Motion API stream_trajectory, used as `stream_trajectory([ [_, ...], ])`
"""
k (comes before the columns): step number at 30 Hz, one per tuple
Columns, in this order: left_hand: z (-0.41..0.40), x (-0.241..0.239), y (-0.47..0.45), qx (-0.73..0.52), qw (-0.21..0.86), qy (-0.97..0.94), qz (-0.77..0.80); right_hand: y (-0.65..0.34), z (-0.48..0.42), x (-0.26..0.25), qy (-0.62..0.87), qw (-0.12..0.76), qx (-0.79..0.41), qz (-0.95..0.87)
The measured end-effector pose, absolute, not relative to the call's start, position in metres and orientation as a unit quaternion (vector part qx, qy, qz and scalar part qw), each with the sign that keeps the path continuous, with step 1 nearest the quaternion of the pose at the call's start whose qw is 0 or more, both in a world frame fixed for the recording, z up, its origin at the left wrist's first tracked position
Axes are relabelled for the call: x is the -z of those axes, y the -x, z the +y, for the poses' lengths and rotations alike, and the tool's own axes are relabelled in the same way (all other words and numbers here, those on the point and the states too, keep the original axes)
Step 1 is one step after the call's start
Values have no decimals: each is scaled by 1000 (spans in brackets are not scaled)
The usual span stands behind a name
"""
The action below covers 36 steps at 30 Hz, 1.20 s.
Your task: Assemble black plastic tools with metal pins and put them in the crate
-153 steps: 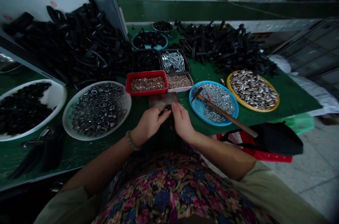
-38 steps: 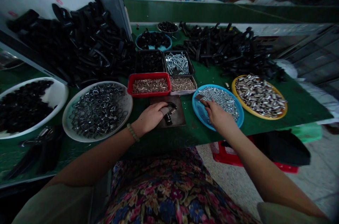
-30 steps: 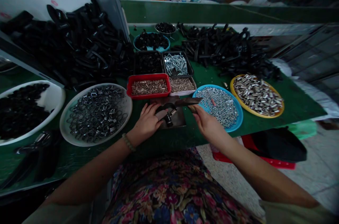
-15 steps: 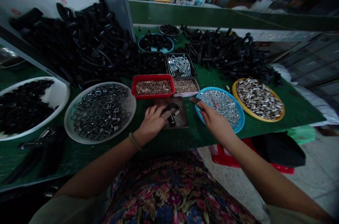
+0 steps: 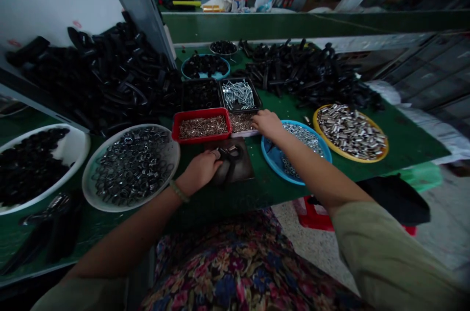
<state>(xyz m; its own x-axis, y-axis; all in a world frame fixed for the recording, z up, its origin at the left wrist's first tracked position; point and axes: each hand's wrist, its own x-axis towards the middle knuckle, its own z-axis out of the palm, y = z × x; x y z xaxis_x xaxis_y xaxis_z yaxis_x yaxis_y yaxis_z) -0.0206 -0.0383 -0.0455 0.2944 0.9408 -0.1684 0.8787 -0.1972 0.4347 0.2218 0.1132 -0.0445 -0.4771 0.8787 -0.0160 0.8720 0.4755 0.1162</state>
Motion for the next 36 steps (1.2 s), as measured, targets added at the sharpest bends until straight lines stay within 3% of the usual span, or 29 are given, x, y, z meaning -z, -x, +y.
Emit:
stream_trajectory([
  [3, -32, 38, 28, -16, 186, -801, 569, -204, 136, 51, -498, 43, -32, 865],
  [8, 46, 24, -7, -101, 63, -816, 566, -203, 137, 59, -505, 23, -21, 862],
  [12, 108, 34, -51, -64, 45, -828, 556, -204, 138, 63, -523, -4, -11, 852],
  [17, 122, 47, -64, -60, 45, -827, 557, -212, 136, 62, -527, -51, 11, 848],
  [21, 118, 48, -61, -86, 46, -822, 560, -214, 99, 57, -495, -172, 84, 848],
  [24, 121, 50, -64, -107, 64, -818, 562, -204, 63, 62, -432, -266, 207, 836],
  [26, 124, 50, -65, -121, 82, -814, 562, -195, 49, 70, -415, -268, 249, 833],
  [30, 123, 45, -53, -168, 129, -809, 548, -182, 45, 86, -414, -239, 241, 845],
  [36, 74, 35, -6, -408, 364, -684, 483, -178, 48, 90, -405, -200, 196, 870],
])
